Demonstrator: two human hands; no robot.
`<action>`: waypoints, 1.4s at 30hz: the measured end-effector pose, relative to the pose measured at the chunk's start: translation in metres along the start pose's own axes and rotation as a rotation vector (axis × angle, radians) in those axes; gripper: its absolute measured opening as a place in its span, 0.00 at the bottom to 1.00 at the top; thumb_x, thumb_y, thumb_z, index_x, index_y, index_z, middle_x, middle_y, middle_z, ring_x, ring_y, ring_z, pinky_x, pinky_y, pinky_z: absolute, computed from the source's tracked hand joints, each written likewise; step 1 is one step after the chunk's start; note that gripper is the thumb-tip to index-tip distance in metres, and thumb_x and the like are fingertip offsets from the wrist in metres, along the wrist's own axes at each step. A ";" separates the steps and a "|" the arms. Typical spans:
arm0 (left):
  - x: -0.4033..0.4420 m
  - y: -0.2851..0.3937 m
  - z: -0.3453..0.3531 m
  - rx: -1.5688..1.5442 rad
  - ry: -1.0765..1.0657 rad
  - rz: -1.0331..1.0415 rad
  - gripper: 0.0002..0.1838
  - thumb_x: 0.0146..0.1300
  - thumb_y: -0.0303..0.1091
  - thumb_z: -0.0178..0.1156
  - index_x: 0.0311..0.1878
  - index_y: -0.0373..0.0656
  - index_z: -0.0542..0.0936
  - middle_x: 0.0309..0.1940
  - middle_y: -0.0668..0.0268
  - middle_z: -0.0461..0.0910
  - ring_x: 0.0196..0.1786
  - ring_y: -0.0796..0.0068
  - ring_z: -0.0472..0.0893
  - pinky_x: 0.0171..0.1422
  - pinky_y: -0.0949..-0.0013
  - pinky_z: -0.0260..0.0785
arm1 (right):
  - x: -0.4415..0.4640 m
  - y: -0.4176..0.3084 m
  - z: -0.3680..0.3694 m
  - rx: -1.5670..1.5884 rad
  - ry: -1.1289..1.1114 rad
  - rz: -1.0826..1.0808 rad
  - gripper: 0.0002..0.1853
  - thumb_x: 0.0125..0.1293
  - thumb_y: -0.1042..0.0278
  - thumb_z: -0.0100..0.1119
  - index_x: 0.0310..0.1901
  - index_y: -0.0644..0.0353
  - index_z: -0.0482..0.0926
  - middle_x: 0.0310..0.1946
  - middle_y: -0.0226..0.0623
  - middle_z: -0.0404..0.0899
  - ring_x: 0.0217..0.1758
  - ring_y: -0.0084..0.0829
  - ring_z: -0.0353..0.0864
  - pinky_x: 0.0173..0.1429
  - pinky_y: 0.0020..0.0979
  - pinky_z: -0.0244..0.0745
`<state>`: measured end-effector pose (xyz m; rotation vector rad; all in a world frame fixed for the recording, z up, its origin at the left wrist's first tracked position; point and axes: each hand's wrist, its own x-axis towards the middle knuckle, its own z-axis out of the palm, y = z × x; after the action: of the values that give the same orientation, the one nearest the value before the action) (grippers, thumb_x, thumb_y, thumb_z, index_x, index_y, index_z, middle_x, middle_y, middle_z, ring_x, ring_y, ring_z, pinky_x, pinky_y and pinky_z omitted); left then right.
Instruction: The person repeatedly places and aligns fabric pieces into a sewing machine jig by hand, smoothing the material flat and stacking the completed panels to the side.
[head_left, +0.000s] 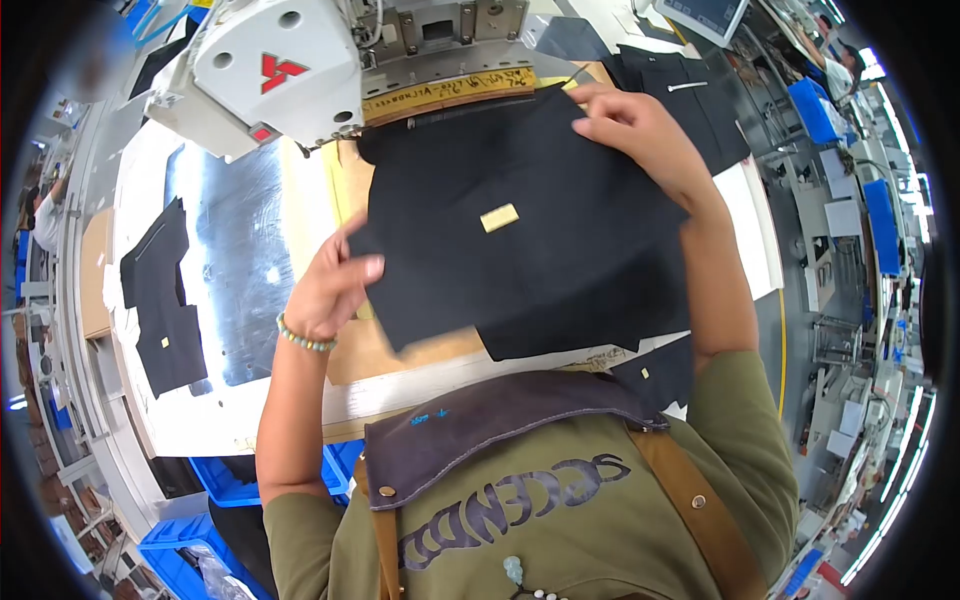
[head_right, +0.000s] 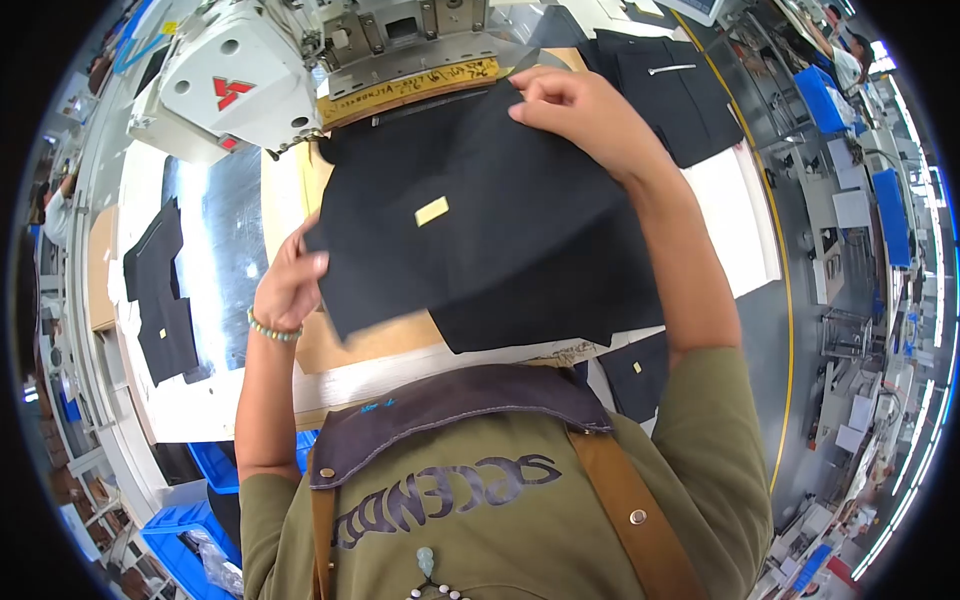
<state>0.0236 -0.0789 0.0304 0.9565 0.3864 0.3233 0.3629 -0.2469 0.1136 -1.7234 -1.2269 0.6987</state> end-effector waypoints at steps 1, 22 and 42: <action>-0.007 -0.004 -0.006 -0.028 -0.176 -0.015 0.34 0.65 0.28 0.71 0.71 0.32 0.69 0.59 0.60 0.81 0.63 0.74 0.80 0.66 0.71 0.75 | -0.016 -0.002 -0.002 0.084 -0.009 -0.009 0.11 0.65 0.70 0.68 0.30 0.57 0.74 0.40 0.28 0.76 0.49 0.18 0.76 0.52 0.23 0.69; 0.020 -0.040 0.035 -0.150 0.104 -0.074 0.10 0.79 0.33 0.55 0.56 0.42 0.80 0.53 0.66 0.85 0.56 0.77 0.84 0.62 0.72 0.76 | -0.107 0.026 0.007 0.191 0.082 -0.008 0.21 0.64 0.82 0.64 0.59 0.61 0.85 0.45 0.22 0.76 0.40 0.15 0.69 0.44 0.20 0.69; 0.074 -0.028 0.071 1.234 -0.156 0.280 0.26 0.68 0.31 0.68 0.68 0.40 0.78 0.66 0.58 0.80 0.70 0.62 0.77 0.75 0.60 0.67 | -0.530 0.126 -0.206 -1.185 1.078 1.092 0.22 0.60 0.63 0.62 0.56 0.39 0.88 0.52 0.47 0.88 0.57 0.49 0.86 0.64 0.41 0.78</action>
<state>0.1237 -0.1137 0.0311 2.2434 0.2867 0.2415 0.4015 -0.8262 0.0709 -3.0674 0.3249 -0.6410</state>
